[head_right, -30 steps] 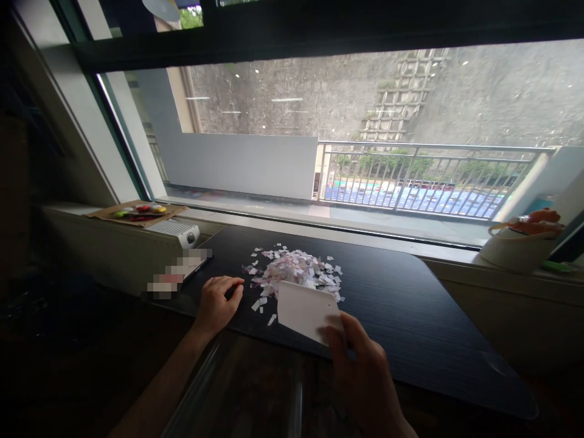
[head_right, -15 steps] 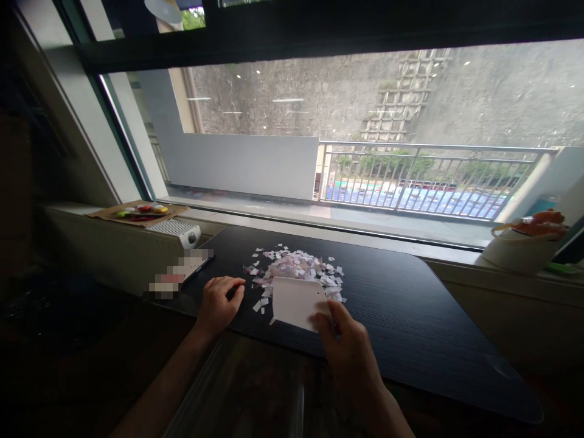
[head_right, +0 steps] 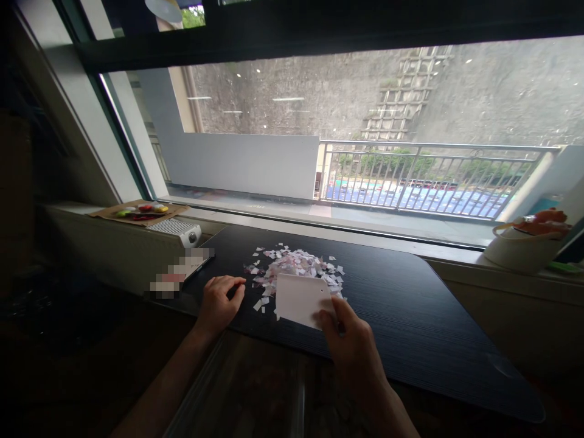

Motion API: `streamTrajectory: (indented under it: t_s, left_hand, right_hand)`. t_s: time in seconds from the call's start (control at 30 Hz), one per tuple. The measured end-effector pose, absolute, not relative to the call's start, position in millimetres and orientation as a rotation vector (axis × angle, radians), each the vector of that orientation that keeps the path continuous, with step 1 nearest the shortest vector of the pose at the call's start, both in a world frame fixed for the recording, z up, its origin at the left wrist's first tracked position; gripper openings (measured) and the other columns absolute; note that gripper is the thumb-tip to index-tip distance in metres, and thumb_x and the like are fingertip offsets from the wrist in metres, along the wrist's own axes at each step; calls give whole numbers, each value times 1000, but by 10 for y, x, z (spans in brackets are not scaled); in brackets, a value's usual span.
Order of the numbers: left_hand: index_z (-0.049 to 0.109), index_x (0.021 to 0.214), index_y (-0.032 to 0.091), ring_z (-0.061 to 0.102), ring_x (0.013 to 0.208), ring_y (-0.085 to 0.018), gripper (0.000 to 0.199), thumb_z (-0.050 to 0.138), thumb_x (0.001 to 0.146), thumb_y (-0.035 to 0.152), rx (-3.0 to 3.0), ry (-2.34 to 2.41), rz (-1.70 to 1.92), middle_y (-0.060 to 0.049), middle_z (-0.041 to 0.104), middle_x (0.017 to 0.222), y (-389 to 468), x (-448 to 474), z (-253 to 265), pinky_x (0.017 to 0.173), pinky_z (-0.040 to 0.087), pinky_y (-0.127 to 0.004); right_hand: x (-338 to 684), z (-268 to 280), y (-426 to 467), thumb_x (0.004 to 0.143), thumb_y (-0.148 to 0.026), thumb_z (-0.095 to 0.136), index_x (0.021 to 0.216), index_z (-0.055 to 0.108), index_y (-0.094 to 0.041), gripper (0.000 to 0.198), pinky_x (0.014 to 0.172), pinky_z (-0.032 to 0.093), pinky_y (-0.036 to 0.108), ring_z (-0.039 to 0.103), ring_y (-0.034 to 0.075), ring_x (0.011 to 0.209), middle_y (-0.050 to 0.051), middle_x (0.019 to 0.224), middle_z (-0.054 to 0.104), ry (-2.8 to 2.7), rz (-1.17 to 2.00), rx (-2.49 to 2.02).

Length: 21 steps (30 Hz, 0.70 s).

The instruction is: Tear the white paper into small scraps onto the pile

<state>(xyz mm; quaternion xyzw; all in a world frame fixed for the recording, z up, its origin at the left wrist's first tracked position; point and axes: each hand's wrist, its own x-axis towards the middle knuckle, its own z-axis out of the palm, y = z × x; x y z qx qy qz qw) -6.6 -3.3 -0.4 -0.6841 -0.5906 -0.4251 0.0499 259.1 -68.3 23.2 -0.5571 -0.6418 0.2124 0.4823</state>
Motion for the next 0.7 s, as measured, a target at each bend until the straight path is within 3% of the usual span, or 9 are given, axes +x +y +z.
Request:
streamTrajectory:
  t_s: [0.7]
  left_hand:
    - [66, 79, 23, 63, 86, -22, 17, 49, 79, 25, -2078, -1802, -1282, -3, 72, 83, -41, -61, 1, 92, 40, -43]
  right_hand:
    - [2631, 232, -706, 80, -42, 59, 94, 65, -18, 28, 65, 59, 31, 72, 23, 73, 8, 81, 76, -1422, 654, -1303]
